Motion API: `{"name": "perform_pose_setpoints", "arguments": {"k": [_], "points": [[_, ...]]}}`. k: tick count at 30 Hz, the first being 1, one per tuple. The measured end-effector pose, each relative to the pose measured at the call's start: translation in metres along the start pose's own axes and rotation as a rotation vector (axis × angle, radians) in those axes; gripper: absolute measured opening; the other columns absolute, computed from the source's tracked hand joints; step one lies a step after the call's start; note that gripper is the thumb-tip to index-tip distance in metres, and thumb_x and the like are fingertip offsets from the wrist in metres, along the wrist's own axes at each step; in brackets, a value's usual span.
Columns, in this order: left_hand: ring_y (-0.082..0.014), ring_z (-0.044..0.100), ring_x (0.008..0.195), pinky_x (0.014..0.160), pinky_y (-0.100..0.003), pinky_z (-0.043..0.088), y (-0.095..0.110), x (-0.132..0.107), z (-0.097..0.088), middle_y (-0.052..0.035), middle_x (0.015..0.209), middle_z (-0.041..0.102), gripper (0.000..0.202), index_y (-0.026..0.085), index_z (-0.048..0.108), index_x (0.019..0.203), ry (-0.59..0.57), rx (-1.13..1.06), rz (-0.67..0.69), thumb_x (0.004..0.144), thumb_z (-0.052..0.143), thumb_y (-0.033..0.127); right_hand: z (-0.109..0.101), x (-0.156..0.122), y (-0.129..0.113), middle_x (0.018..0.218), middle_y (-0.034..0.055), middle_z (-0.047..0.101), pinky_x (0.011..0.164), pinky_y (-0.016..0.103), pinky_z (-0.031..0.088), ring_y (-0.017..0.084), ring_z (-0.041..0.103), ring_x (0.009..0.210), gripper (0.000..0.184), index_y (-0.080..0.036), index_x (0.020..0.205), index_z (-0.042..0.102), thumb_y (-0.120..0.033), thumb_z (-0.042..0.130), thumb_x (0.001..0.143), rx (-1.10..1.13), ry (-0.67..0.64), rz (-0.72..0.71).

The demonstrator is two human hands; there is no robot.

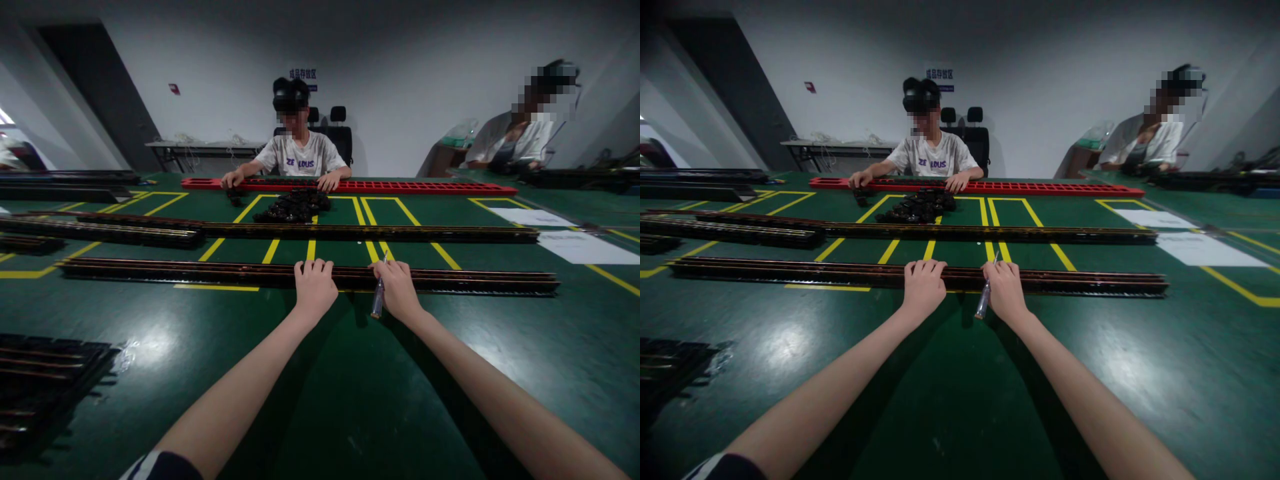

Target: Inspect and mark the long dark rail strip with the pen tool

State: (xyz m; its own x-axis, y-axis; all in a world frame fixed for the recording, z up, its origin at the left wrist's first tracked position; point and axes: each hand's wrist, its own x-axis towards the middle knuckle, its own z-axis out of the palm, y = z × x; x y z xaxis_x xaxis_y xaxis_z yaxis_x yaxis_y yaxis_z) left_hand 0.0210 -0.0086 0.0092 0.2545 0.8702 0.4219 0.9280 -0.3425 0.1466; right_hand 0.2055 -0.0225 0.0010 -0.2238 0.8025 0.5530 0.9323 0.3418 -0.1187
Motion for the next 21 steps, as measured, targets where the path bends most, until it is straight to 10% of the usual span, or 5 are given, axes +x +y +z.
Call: {"name": "perform_pose_setpoints", "arguments": {"k": [21], "points": [[-0.0264,0.055,0.109,0.101,-0.049,0.035,-0.0030,0.0001,0.0026,-0.0101,0.113,0.065,0.037,0.018,0.062,0.114,0.003,-0.020,0.009,0.084,0.039,0.018,-0.0003,-0.0009,-0.0011,0.088,0.0097,0.066,0.083,0.037,0.035,0.024,0.056,0.082,0.023,-0.021,0.075,0.043,0.002,0.039,0.072,0.007,-0.002,-0.014]]}}
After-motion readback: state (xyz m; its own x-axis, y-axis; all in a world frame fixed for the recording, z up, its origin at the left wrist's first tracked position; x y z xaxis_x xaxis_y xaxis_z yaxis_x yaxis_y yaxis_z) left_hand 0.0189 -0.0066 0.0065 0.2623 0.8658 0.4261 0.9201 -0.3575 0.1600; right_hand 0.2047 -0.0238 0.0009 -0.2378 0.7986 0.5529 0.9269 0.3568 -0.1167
